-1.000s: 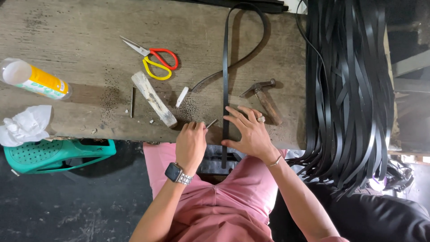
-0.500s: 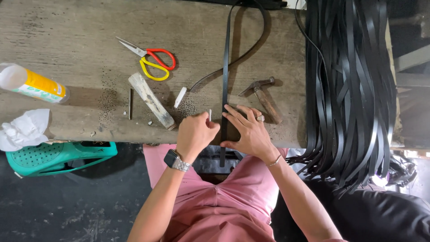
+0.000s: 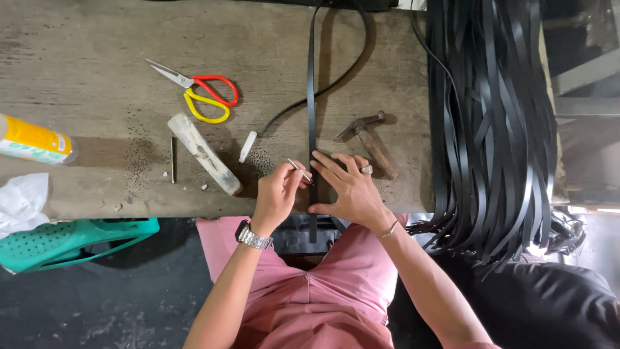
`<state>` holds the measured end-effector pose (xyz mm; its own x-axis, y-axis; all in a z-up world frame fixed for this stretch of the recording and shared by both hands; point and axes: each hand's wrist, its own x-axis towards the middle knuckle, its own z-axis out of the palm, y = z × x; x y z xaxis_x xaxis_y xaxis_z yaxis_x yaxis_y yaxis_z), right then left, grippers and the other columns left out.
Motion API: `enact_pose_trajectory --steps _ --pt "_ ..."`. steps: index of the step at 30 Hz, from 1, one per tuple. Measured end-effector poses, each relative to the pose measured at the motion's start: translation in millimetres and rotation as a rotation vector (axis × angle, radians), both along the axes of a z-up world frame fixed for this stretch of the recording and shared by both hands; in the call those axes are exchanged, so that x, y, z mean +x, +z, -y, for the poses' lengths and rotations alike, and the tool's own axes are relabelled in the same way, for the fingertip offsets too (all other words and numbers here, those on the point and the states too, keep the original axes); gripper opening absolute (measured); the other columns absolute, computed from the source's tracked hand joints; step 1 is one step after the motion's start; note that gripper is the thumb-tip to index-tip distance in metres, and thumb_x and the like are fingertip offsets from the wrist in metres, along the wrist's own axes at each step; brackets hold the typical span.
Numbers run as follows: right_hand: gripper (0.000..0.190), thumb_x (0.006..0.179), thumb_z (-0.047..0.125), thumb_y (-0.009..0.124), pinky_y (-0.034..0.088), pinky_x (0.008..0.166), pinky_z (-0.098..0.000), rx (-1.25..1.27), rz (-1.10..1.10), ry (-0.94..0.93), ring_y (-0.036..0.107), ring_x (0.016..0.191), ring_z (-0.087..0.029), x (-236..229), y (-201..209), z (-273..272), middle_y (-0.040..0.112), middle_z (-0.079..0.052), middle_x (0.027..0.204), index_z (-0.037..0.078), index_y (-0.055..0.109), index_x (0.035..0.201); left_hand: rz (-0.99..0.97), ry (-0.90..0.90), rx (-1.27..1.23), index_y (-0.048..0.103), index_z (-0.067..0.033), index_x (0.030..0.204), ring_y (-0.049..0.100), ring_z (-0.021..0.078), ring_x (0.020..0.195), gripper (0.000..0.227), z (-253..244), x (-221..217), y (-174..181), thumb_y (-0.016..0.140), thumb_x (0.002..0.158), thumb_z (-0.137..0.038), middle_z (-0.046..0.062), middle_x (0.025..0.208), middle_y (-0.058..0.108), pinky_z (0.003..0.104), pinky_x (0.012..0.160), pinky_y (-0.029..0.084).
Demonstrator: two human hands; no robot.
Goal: Using a hammer and a metal punch to create a series of holes along a leather strip on a workbench.
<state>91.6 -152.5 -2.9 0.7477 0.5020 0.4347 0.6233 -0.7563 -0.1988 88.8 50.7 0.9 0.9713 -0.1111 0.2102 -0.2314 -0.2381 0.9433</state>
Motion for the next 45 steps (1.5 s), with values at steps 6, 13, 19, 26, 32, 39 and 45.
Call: enact_pose_trajectory --steps 6,13,19,26,32,39,45 --pt "0.090 0.076 0.080 0.066 0.034 0.102 -0.0441 0.002 -0.046 0.001 0.051 0.128 -0.025 -0.7 7.2 -2.0 0.060 0.002 0.146 0.016 0.062 0.139 -0.004 -0.034 0.035 0.062 -0.0048 0.108 0.078 0.0194 0.075 0.017 2.0 -0.3 -3.4 0.049 0.109 -0.015 0.009 0.090 0.080 0.034 0.073 0.061" --pt "0.091 0.077 0.081 0.064 0.032 0.103 -0.0440 0.008 -0.057 0.003 0.051 0.129 -0.026 -0.5 0.2 0.0 0.059 0.002 0.147 0.016 0.061 0.140 -0.055 -0.049 0.033 0.063 -0.0064 0.108 0.078 0.0212 0.077 0.017 0.0 -2.5 -4.0 0.050 0.109 -0.018 0.009 0.091 0.080 0.034 0.074 0.061" --pt "0.093 0.076 0.082 0.063 0.033 0.103 -0.0452 0.000 -0.070 -0.002 0.050 0.129 -0.026 -0.4 4.9 -0.9 0.058 0.003 0.148 0.017 0.060 0.142 -0.045 -0.048 0.048 0.063 -0.0079 0.108 0.078 0.0210 0.079 0.014 1.1 -3.8 -0.1 0.052 0.108 -0.017 0.008 0.092 0.080 0.034 0.075 0.062" --pt "0.093 0.075 0.080 0.065 0.032 0.103 -0.0446 0.005 -0.093 0.005 0.049 0.130 -0.026 -1.7 8.2 1.0 0.056 0.004 0.150 0.019 0.058 0.144 0.016 -0.050 0.153 0.065 -0.0096 0.106 0.078 0.0226 0.082 0.017 2.5 -6.5 -7.2 0.053 0.108 -0.021 0.006 0.092 0.079 0.036 0.076 0.062" --pt "0.094 0.074 0.081 0.066 0.031 0.104 -0.0440 0.004 -0.089 0.007 0.048 0.131 -0.024 -1.2 5.1 1.5 0.055 0.005 0.151 0.022 0.057 0.146 0.055 -0.051 0.192 0.066 -0.0105 0.106 0.077 0.0254 0.083 0.014 3.4 -8.2 -18.5 0.057 0.106 -0.020 0.008 0.091 0.079 0.038 0.076 0.062" --pt "0.085 0.077 0.076 0.068 0.035 0.103 -0.0422 0.022 -0.069 0.005 0.053 0.129 -0.025 -3.0 13.6 1.0 0.059 0.000 0.147 0.021 0.062 0.141 0.191 0.057 0.072 0.068 -0.0097 0.105 0.078 0.0220 0.081 0.010 4.4 -10.1 -11.0 0.060 0.105 -0.017 0.004 0.093 0.079 0.035 0.077 0.062" --pt "0.034 0.089 0.031 0.077 0.049 0.089 -0.0430 0.357 0.072 -0.122 0.062 0.100 -0.032 -18.6 11.3 -6.7 0.066 -0.011 0.115 0.010 0.074 0.116 0.598 0.193 0.025 0.073 -0.0021 0.104 0.073 0.0265 0.082 0.009 7.9 -9.0 -21.8 0.067 0.097 -0.002 0.012 0.097 0.075 0.037 0.076 0.062"
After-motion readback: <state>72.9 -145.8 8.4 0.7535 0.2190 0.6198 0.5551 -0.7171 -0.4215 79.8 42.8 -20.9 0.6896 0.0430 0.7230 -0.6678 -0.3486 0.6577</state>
